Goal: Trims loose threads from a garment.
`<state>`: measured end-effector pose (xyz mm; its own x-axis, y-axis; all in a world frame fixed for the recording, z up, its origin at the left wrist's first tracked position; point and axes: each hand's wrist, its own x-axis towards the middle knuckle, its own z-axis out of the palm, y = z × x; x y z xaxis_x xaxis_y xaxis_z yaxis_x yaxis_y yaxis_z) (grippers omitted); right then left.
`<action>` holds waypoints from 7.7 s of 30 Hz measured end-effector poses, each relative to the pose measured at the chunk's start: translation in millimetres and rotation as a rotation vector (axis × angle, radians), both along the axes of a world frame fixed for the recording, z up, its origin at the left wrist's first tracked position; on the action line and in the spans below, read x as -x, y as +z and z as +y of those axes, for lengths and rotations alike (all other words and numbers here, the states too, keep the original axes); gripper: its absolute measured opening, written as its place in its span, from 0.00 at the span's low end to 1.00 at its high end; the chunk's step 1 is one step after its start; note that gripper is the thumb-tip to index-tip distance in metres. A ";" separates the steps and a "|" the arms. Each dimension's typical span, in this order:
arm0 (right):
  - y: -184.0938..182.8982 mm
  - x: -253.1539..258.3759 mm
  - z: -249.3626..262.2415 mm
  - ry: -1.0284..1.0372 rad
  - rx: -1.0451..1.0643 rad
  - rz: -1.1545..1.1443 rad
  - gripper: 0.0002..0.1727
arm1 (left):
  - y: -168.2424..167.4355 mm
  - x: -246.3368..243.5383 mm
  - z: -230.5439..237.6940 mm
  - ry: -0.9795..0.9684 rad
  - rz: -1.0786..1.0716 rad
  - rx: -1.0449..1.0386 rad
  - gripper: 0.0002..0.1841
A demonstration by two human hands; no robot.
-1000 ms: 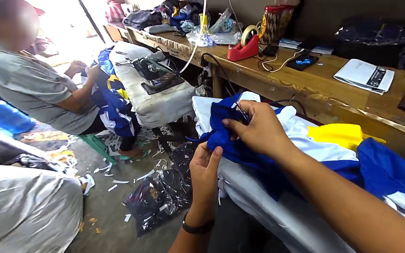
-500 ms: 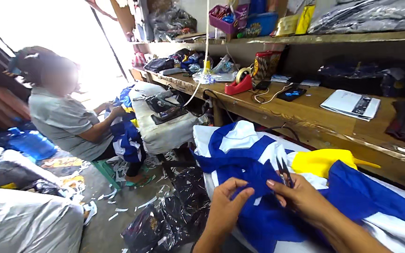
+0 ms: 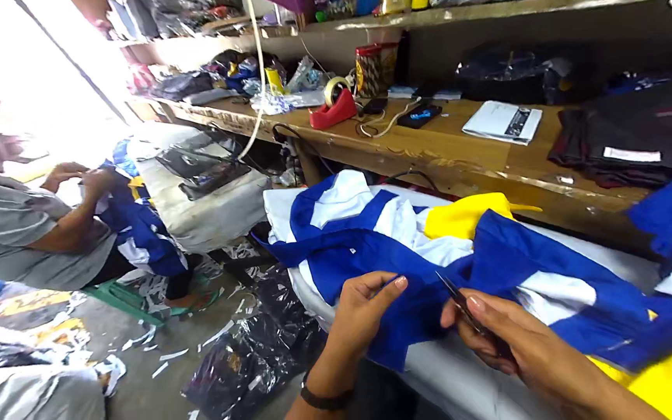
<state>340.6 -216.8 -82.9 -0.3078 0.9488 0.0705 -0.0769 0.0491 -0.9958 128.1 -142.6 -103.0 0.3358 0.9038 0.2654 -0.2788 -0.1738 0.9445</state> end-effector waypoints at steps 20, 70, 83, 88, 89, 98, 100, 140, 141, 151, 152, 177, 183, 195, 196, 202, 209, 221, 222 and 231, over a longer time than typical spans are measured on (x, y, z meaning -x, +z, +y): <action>-22.5 5.6 0.3 0.138 0.246 0.150 0.23 | -13.4 -6.9 -4.0 0.103 -0.008 -0.046 0.08; -45.7 61.7 8.2 -0.103 -0.006 0.199 0.22 | -27.0 3.8 -19.7 0.210 -0.049 -0.195 0.03; -8.9 51.0 20.0 -0.309 -0.513 -0.263 0.19 | -18.2 27.0 -9.8 0.128 -0.049 -0.104 0.05; -16.4 59.1 46.3 -0.343 -0.563 -0.449 0.15 | -18.0 28.2 -10.1 0.093 -0.002 -0.201 0.06; -17.2 58.0 48.8 -0.309 -0.547 -0.404 0.15 | -18.8 29.4 -9.9 0.098 0.016 -0.234 0.06; -12.2 58.4 51.6 -0.124 -0.244 -0.037 0.06 | -24.6 32.9 -3.8 -0.082 -0.168 -0.103 0.07; -13.0 58.7 51.1 -0.152 -0.260 -0.093 0.07 | -22.5 34.5 -3.8 -0.005 -0.073 -0.175 0.07; -52.0 48.1 3.0 -0.682 -0.552 -0.568 0.19 | -25.8 8.7 -22.5 0.088 -0.252 0.176 0.09; -52.4 47.8 3.2 -0.683 -0.558 -0.573 0.19 | -26.5 8.3 -22.6 0.090 -0.254 0.172 0.08; -52.4 46.0 4.9 -0.622 -0.519 -0.487 0.17 | -33.6 6.7 -24.8 0.095 -0.204 0.051 0.08; -52.9 45.8 5.0 -0.617 -0.512 -0.483 0.17 | -34.6 6.6 -25.1 0.098 -0.207 0.049 0.08; -60.9 46.5 3.1 -0.659 -0.445 -0.454 0.17 | -30.8 5.0 -28.2 0.108 -0.269 0.200 0.08; -61.4 47.3 7.3 -0.671 -0.571 -0.535 0.18 | -29.7 11.2 -26.5 0.063 -0.266 0.235 0.09; -67.7 45.5 9.8 -0.660 -0.584 -0.495 0.17 | -28.6 10.9 -24.7 0.073 -0.256 0.246 0.09; -67.7 45.2 8.8 -0.657 -0.573 -0.489 0.17 | -28.2 11.2 -24.3 0.074 -0.258 0.242 0.09; -66.1 45.1 6.4 -0.659 -0.576 -0.506 0.17 | -28.8 10.6 -24.0 0.059 -0.274 0.202 0.08; -67.2 47.9 7.3 -0.667 -0.581 -0.469 0.17 | -28.3 11.4 -26.2 0.075 -0.270 0.197 0.07; -67.1 48.5 10.2 -0.681 -0.649 -0.561 0.17 | -35.4 7.5 -30.6 0.067 -0.236 0.203 0.07; -67.4 48.0 10.3 -0.677 -0.647 -0.562 0.17 | -36.0 7.8 -30.7 0.064 -0.235 0.204 0.07; -67.2 43.7 2.7 -0.663 -0.560 -0.512 0.18 | -32.6 5.6 -29.9 0.068 -0.273 0.203 0.09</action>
